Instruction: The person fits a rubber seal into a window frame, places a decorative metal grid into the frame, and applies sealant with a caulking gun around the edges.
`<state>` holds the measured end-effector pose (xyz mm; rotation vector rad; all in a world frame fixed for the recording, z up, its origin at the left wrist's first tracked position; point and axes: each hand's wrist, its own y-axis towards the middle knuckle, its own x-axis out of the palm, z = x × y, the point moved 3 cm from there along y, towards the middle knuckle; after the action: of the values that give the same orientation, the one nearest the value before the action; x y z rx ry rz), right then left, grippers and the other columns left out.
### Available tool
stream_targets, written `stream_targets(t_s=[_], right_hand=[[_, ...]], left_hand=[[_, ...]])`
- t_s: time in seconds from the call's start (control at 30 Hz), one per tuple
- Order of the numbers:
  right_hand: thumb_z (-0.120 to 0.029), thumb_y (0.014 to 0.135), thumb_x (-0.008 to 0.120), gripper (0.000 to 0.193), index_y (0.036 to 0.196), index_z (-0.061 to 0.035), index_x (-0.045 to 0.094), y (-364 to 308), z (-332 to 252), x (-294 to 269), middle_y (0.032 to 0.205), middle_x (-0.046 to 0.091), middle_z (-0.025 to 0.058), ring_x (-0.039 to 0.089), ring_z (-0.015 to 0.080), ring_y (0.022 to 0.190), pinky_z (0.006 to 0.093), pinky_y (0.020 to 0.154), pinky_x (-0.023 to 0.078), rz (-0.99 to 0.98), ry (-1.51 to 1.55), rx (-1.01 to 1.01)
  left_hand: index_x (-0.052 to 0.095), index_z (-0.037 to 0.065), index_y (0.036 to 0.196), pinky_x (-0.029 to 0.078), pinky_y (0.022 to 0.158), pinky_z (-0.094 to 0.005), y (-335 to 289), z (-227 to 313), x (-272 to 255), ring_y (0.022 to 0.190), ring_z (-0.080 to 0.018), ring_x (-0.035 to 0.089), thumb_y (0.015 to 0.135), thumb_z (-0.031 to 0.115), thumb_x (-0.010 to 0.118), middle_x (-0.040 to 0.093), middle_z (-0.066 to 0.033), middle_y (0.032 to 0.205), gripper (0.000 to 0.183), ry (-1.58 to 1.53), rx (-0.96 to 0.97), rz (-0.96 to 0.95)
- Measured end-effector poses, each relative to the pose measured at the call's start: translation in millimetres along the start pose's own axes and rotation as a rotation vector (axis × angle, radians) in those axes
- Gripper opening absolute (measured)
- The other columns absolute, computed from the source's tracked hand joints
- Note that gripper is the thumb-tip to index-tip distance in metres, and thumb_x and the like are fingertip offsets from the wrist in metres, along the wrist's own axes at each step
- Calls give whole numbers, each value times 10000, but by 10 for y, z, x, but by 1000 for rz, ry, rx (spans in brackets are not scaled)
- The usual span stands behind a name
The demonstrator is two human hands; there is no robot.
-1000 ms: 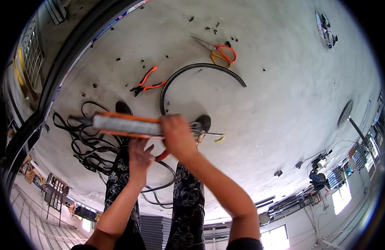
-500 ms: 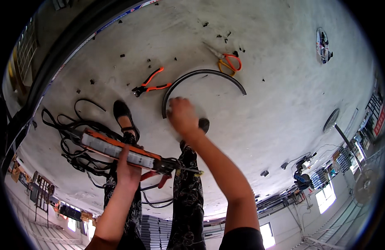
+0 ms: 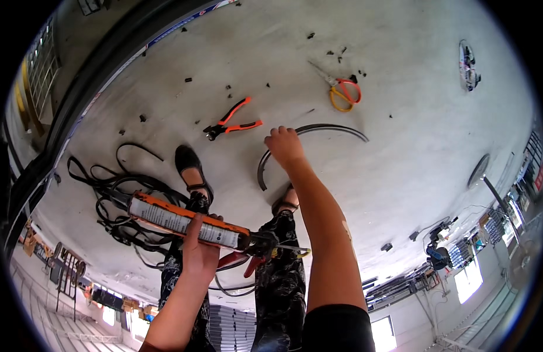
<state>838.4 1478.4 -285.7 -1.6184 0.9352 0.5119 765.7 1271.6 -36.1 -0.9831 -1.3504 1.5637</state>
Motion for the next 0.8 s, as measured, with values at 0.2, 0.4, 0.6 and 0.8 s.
stream_targets(t_s=[0.2,0.4,0.6,0.8], right_hand=[[-103,828,530,63,873,-90,572,-115,753,-408,881,597,81,587,282,868,430,742,474,269,4,282],[-143,923,524,240,1133,-43,584,76,1899,-428,1209,580,151,572,321,1111,405,879,511,293,6,876],[-235,782,721,429,1160,-99,569,52,1054,-237,1068,639,131,619,317,1006,419,821,517,153,279,965],[-237,676,767,496,1138,-165,602,-844,486,13,1029,654,71,619,313,922,415,775,515,112,330,808]], left_hand=[[510,80,1150,427,980,-394,-13,7,-29,1072,-211,561,876,243,707,579,-65,1056,375,53,34,17],[474,75,1159,442,984,-410,2,-71,7,1104,-224,564,853,195,749,586,-88,1082,428,18,-21,22],[553,104,1076,433,969,-404,47,-133,-40,1097,-238,569,910,212,667,615,-83,1061,229,44,-15,13],[498,91,1154,445,946,-402,58,-168,175,1069,-236,575,901,187,673,599,-85,1034,323,92,-4,-15]])
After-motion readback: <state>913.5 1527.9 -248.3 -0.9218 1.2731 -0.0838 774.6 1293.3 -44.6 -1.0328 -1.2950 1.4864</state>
